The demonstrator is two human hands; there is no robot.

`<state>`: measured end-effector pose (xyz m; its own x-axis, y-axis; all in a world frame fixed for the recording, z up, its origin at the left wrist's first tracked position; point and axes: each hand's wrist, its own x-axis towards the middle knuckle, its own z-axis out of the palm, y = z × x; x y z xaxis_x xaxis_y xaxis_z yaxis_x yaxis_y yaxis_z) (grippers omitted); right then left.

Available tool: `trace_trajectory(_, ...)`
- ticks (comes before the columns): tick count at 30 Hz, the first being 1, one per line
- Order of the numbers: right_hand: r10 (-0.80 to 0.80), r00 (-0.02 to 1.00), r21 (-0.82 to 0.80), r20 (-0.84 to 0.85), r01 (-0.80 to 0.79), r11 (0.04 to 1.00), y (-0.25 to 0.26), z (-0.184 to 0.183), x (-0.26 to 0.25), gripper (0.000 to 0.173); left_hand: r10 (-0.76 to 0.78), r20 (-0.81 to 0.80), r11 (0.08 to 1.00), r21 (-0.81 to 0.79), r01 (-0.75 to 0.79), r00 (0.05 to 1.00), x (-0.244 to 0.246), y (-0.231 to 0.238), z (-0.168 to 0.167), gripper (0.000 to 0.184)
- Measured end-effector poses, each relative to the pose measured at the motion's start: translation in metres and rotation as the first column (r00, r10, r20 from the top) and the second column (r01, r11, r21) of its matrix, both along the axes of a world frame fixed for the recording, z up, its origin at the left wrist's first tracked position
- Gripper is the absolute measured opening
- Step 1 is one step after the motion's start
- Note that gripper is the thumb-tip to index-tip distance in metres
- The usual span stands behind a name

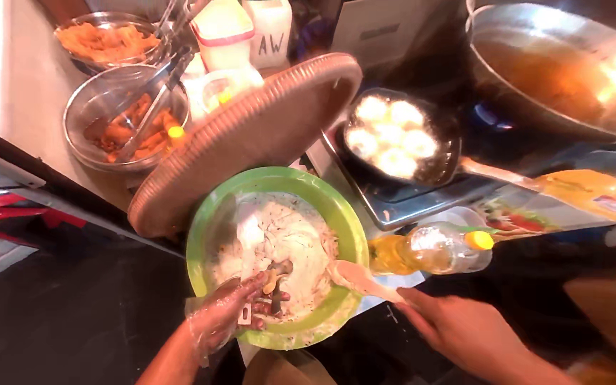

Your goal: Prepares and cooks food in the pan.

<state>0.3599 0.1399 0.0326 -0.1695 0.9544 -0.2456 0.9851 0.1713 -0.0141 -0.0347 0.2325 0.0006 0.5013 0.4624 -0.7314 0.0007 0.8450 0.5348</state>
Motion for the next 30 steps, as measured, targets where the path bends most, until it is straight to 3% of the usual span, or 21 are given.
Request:
trace_trajectory(2, -0.018, 0.999, 0.099, -0.044, 0.022, 0.995, -0.027, -0.014, 0.002, 0.049, -0.003, -0.021, 1.0, 0.007, 0.003, 1.0, 0.003, 0.0, 0.005, 0.044)
trace_trajectory(7, -0.117, 0.992, 0.134, -0.05, 0.123, 0.983, -0.06, -0.02, -0.032, 0.046, -0.078, -0.081, 0.996, 0.043, 0.082, 0.994, 0.006, 0.01, 0.01, 0.045)
trace_trajectory(11, -0.311, 0.95, 0.007, -0.028, 0.312, 0.95, -0.078, -0.01, -0.087, 0.041, -0.179, -0.128, 0.978, 0.089, 0.191, 0.976, 0.005, 0.027, 0.013, 0.044)
trace_trajectory(15, -0.535, 0.845, -0.119, -0.002, 0.531, 0.839, -0.093, -0.002, -0.163, 0.04, -0.269, -0.173, 0.948, 0.126, 0.292, 0.948, 0.008, 0.043, 0.011, 0.045)
trace_trajectory(21, -0.711, 0.703, -0.275, 0.033, 0.69, 0.67, -0.093, 0.003, -0.281, 0.045, -0.493, -0.159, 0.831, 0.203, 0.517, 0.855, 0.006, 0.059, 0.012, 0.045)
trace_trajectory(23, -0.749, 0.66, -0.342, -0.05, 0.694, 0.634, -0.083, 0.001, -0.311, 0.047, -0.521, -0.169, 0.809, 0.214, 0.547, 0.837, 0.006, 0.061, 0.019, 0.044)
trace_trajectory(26, -0.828, 0.461, -0.491, -0.32, 0.666, 0.561, -0.076, -0.018, -0.322, 0.046, -0.548, -0.194, 0.787, 0.208, 0.58, 0.813, 0.009, 0.061, 0.022, 0.044)
trace_trajectory(28, -0.827, 0.273, -0.54, -0.491, 0.65, 0.535, -0.079, -0.03, -0.302, 0.042, -0.542, -0.192, 0.792, 0.209, 0.574, 0.818, 0.009, 0.066, 0.019, 0.045)
trace_trajectory(30, -0.82, 0.193, -0.534, -0.539, 0.675, 0.51, -0.087, -0.03, -0.269, 0.04, -0.517, -0.179, 0.806, 0.229, 0.546, 0.837, 0.007, 0.068, 0.015, 0.045)
